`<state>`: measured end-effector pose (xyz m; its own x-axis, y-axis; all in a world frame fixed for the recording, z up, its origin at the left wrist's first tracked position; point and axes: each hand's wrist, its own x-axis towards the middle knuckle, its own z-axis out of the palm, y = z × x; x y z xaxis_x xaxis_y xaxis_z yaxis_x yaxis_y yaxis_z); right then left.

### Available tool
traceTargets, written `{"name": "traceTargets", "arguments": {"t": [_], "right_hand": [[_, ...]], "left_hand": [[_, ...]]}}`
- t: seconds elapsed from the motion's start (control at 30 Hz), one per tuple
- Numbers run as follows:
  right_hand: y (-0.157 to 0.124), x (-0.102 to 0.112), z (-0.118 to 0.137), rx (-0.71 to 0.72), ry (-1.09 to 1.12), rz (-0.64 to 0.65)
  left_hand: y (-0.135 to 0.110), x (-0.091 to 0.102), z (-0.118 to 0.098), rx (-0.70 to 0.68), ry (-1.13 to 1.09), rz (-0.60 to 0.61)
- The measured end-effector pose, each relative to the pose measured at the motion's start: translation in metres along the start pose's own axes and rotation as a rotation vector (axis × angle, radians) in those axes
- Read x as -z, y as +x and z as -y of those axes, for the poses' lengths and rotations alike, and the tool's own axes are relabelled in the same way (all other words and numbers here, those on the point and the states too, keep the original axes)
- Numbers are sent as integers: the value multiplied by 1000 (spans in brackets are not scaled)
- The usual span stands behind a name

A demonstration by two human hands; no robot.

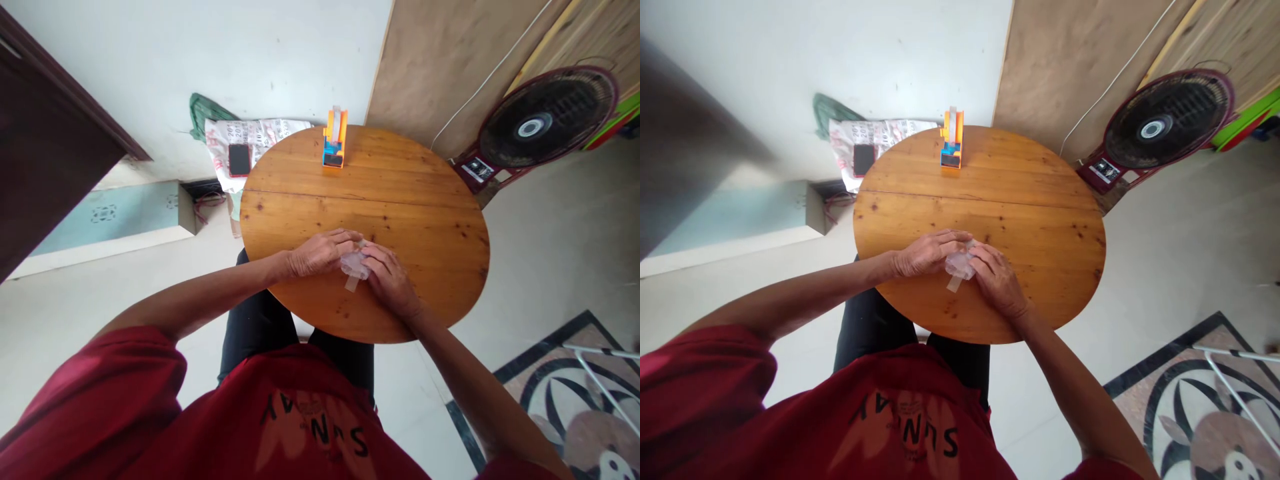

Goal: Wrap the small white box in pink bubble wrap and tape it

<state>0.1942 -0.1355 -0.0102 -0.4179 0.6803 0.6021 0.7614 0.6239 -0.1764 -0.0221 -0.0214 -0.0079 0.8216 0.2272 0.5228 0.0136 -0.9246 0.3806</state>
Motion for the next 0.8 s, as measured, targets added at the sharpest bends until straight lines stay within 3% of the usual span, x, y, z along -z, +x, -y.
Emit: {"name": "traceTargets", "arguments": {"t": [0.1, 0.2, 0.33, 0.43, 0.53, 0.63, 0.8], "right_hand": [[7, 5, 3, -143, 157, -27], [17, 11, 3, -416, 416, 26], [32, 13, -6, -725, 831, 96], [41, 11, -15, -823, 998, 107], [48, 9, -21, -849, 1108, 152], [53, 8, -23, -869, 1068, 189], [50, 3, -24, -925, 1072, 142]], "left_hand": [[3, 6, -10, 144, -124, -33], [9, 12, -15, 459, -362, -63], [19, 21, -11, 826, -897, 27], [28, 26, -5, 982, -1021, 65], [36, 29, -2, 1074, -956, 76], [42, 30, 0, 1123, -865, 112], [46, 30, 9, 1069, -790, 110]]}}
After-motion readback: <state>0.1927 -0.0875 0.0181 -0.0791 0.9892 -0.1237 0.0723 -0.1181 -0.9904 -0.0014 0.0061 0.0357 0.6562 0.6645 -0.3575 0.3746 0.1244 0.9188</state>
